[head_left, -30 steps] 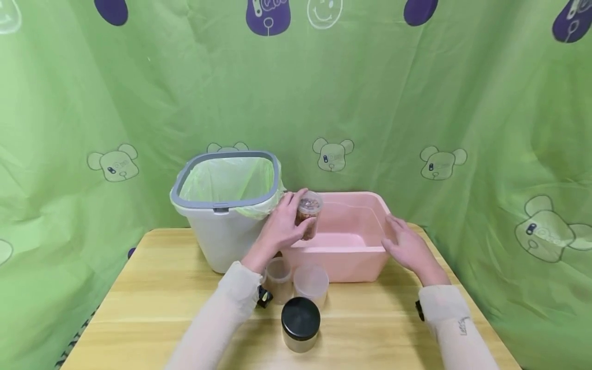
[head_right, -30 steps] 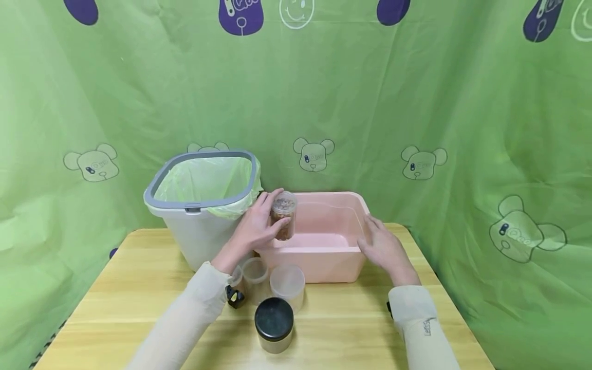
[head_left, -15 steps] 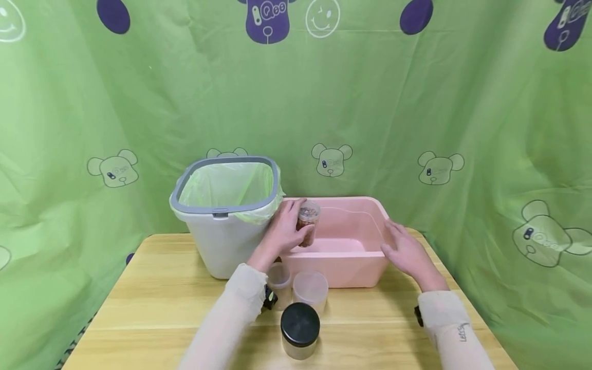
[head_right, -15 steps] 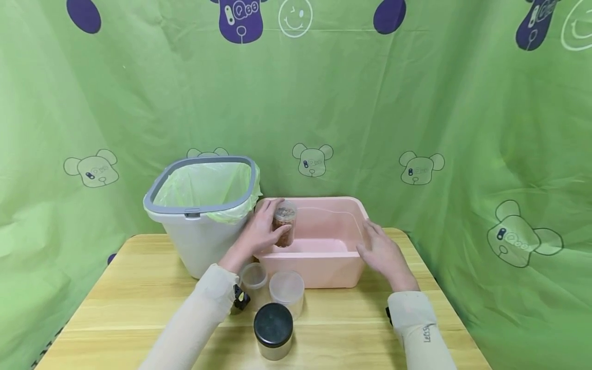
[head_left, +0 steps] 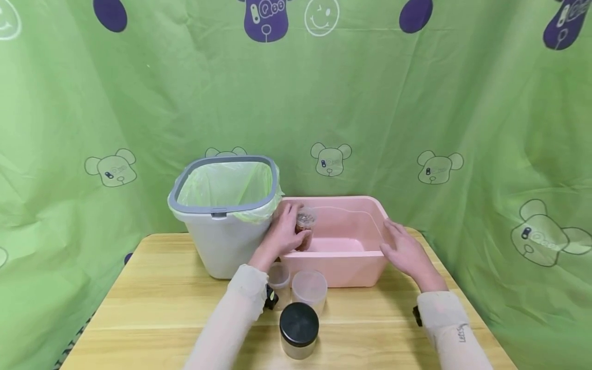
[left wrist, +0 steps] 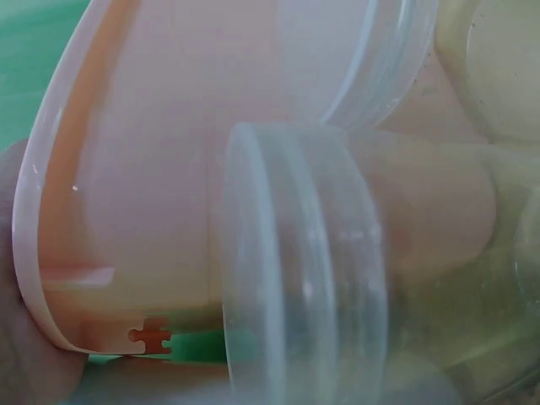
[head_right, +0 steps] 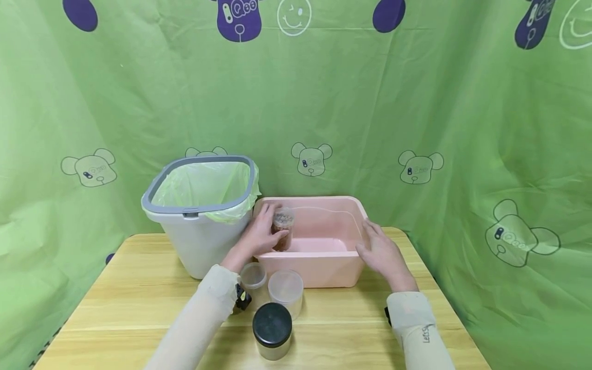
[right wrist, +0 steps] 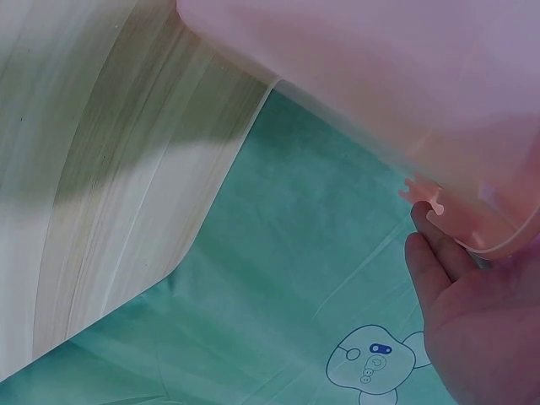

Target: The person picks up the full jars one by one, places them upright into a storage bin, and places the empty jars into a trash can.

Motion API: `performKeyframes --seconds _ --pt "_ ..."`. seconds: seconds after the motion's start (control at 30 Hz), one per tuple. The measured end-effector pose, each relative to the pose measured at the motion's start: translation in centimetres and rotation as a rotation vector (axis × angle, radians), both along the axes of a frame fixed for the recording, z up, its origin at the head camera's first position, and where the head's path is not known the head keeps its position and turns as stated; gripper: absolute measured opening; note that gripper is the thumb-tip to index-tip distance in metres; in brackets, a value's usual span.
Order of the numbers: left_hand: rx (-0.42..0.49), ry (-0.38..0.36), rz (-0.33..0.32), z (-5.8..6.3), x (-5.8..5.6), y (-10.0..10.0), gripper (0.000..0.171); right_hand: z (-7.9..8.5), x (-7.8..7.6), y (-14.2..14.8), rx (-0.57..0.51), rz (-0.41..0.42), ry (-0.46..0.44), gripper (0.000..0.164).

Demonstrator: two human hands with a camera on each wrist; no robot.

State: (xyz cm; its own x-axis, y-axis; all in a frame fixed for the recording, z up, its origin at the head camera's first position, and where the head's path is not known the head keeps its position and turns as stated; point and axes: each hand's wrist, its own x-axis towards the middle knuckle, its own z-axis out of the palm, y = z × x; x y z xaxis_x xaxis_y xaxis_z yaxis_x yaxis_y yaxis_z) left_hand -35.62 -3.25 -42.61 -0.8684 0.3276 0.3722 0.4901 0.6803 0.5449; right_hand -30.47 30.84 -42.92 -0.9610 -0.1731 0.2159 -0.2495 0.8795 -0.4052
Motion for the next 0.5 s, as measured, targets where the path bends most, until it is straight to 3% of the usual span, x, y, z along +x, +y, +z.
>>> performKeyframes --seconds 0.27,0.5 --pt "-0.027 -0.026 0.01 0.11 0.4 0.11 0.074 -0.16 -0.03 -0.06 -0.009 0.003 -0.004 0.073" --pt "-0.075 -0.019 0.015 -0.04 0.11 0.27 0.074 -0.17 -0.1 0.01 0.001 0.002 0.007 0.073"
